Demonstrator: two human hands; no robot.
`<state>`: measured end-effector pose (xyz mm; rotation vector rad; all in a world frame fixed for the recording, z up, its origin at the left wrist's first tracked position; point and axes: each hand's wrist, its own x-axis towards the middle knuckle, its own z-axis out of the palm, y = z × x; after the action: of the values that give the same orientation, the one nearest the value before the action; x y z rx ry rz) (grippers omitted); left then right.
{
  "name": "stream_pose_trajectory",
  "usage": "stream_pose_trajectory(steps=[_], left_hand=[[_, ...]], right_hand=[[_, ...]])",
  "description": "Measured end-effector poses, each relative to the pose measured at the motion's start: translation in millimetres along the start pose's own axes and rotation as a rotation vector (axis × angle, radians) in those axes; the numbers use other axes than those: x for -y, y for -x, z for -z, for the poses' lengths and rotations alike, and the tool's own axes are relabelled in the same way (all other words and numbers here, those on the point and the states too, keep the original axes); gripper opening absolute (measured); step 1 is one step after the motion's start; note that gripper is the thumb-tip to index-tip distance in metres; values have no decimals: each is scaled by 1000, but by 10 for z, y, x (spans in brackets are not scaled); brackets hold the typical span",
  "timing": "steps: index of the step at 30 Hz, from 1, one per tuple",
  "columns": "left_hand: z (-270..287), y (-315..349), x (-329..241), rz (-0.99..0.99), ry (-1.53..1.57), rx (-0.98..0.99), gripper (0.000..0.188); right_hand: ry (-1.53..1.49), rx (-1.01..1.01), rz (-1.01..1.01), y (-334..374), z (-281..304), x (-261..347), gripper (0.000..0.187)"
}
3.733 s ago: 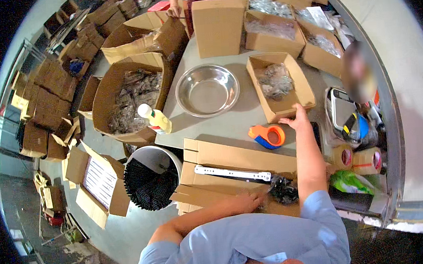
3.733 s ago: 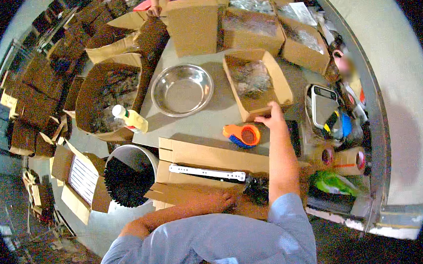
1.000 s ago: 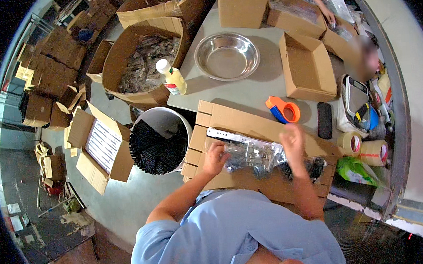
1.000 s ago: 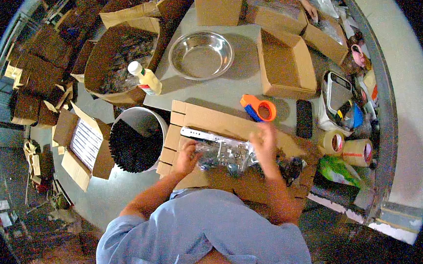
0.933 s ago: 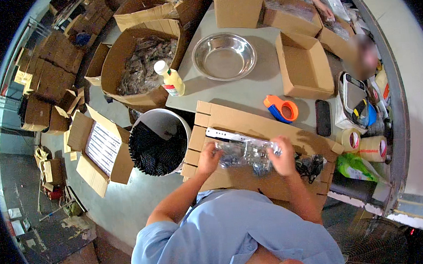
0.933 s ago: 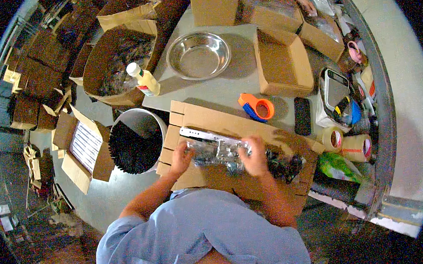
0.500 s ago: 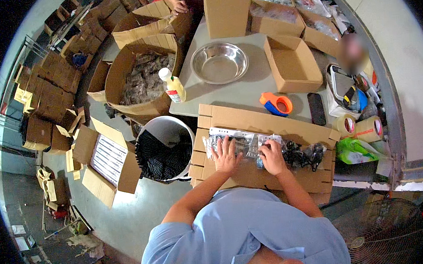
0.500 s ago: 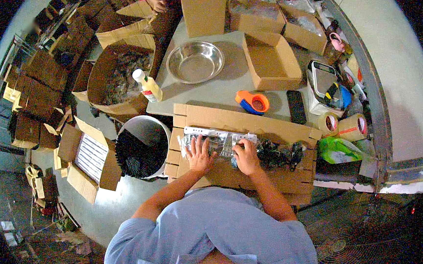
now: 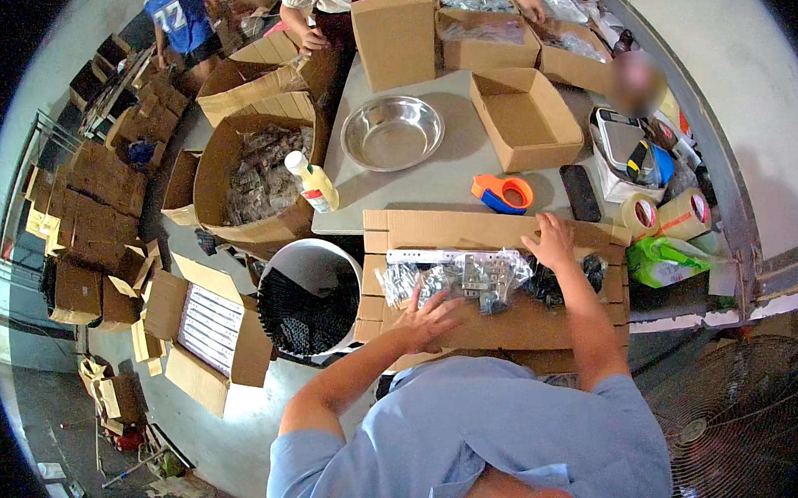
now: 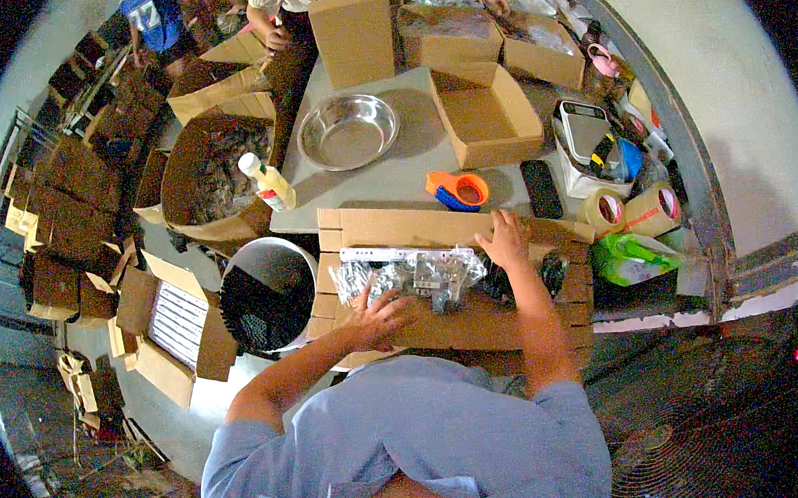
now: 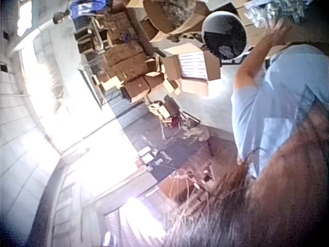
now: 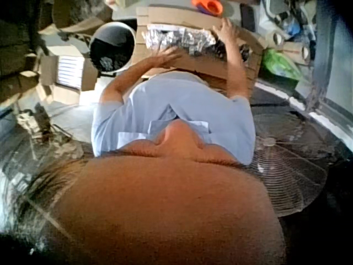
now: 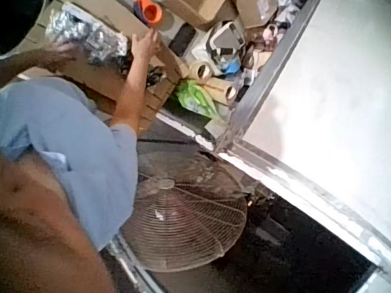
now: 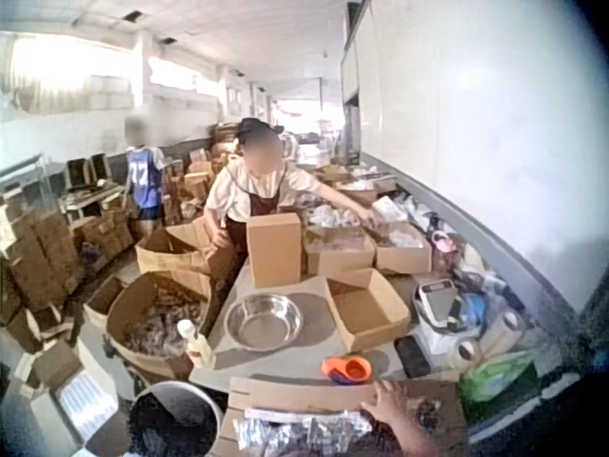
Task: The person places a metal drawer slide into a long cardboard box, adds a plastic bag containing screws and small brackets, and seals the box with adhesive tape using a tape dispenser.
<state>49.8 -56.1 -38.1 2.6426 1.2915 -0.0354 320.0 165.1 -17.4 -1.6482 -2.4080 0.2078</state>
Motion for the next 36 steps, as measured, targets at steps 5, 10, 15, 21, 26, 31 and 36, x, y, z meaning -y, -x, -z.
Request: stream_pose_trajectory(steps=[5,10,15,21,26,31,36], left_hand=[[654,-230,348,339,74,-58,113],[781,-561,790,417,77,-219,111],[381,-533,863,312,234,-18,71],[190,-675,631,256,-80,-56,70],[334,-673,418,317,-118,-1,74],[424,-894,220,186,-52,-96,73],[434,-1329,384,384,167,-104,59]], right_hand=[[104,163,83,195,503,175,80],[123,329,263,745,710,63,104],[-26,75,302,836,333,-169,68],[237,-57,391,825,-38,-238,79],[178,181,344,905,170,-94,102],[138,345,384,861,317,-176,112],[139,272,384,893,202,-249,108]])
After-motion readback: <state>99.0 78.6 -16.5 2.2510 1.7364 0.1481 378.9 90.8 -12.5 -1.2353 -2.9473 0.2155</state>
